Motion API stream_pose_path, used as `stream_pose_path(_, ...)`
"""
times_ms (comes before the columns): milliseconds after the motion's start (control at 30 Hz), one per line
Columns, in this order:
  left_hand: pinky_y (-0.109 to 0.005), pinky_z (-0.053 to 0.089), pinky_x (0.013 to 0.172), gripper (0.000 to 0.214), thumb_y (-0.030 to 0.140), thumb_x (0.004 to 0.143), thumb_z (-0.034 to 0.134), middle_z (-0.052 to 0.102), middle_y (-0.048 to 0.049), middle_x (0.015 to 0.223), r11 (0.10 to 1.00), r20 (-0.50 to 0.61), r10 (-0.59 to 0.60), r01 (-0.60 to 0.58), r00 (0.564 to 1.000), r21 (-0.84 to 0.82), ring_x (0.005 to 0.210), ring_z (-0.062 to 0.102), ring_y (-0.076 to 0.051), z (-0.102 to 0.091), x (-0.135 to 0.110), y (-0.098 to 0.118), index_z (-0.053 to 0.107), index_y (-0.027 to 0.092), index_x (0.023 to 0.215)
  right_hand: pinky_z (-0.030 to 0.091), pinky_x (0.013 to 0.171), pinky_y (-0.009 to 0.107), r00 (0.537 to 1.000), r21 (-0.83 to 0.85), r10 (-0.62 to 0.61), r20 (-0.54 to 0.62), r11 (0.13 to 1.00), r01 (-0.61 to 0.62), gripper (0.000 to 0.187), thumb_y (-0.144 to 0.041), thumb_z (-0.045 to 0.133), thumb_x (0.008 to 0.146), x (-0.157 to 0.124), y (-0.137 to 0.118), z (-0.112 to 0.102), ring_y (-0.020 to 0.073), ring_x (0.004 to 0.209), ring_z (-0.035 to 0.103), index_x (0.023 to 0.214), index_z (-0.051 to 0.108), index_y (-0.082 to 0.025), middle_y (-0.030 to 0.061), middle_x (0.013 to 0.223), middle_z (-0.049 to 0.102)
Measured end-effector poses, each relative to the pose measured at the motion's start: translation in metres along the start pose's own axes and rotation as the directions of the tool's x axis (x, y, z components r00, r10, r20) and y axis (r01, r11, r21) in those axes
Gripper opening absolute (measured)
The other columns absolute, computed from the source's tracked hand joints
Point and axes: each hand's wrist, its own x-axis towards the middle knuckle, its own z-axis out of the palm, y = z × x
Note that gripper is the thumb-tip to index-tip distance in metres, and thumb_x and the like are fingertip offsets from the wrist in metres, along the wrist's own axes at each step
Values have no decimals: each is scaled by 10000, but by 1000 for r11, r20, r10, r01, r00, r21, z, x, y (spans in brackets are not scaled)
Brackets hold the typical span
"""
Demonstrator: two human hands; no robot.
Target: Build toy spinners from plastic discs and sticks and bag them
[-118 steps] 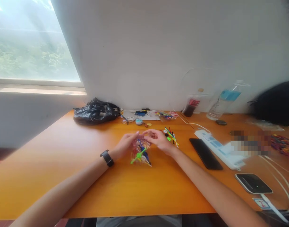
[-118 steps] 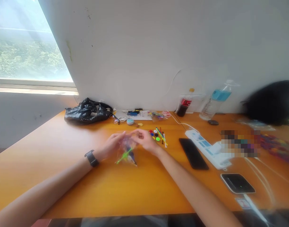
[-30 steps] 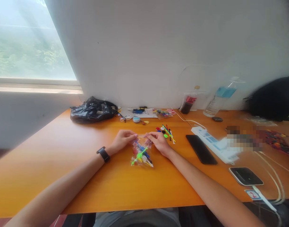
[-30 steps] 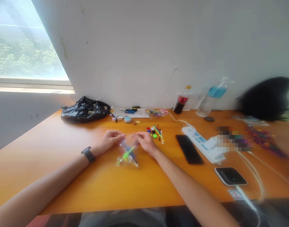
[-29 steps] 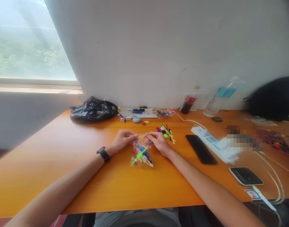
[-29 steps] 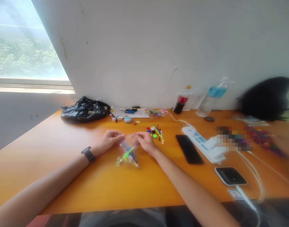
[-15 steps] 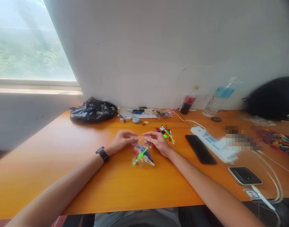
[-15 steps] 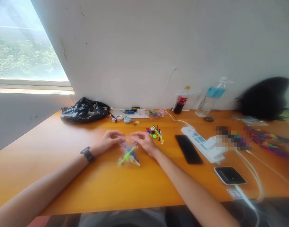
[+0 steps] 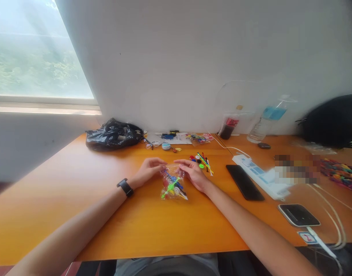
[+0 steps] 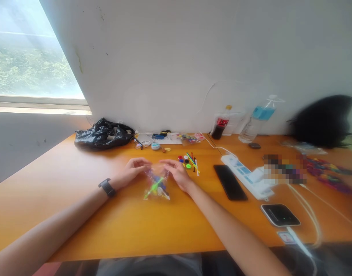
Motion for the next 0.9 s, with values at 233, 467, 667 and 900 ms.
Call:
stream_pose_path(233, -262, 565, 719, 408, 454, 791, 867, 771, -75, 919, 1000, 34, 21, -21, 999, -19, 770, 700, -162, 3, 0, -2, 737, 129, 1001, 498, 734, 291, 996, -27, -52, -74, 998, 50, 326, -394, 853, 753, 1, 2, 2, 168, 756, 672, 1022, 836, -211, 46, 875, 784)
stream_pose_path(467, -255, 558, 654, 366, 459, 778, 870, 774, -77, 857, 998, 6, 14, -14, 1000, -69, 692, 679, -150, 2, 0, -4, 767, 132, 906, 500, 762, 299, 997, 3, -16, -78, 1000, 16, 236, -366, 800, 762, 2, 6, 2, 186, 818, 674, 935, 860, -216, 66, 911, 795)
stream_pose_path(667, -300, 585, 712, 362, 467, 770, 863, 792, -107, 856, 996, 7, -47, 47, 999, -79, 743, 713, -194, 4, -5, 8, 812, 128, 887, 481, 714, 297, 997, 38, -9, -75, 999, 12, 187, -318, 748, 747, 1, 2, 4, 170, 741, 637, 845, 837, -186, 63, 823, 763)
stream_pose_path(900, -276, 582, 684, 427, 458, 743, 903, 797, -90, 851, 999, 19, -18, 19, 1000, -38, 703, 718, -177, 3, -2, 1, 785, 130, 989, 461, 640, 270, 998, -114, -64, -17, 992, 61, 288, -398, 792, 819, -3, -1, 5, 145, 629, 599, 1033, 745, -212, 12, 761, 734)
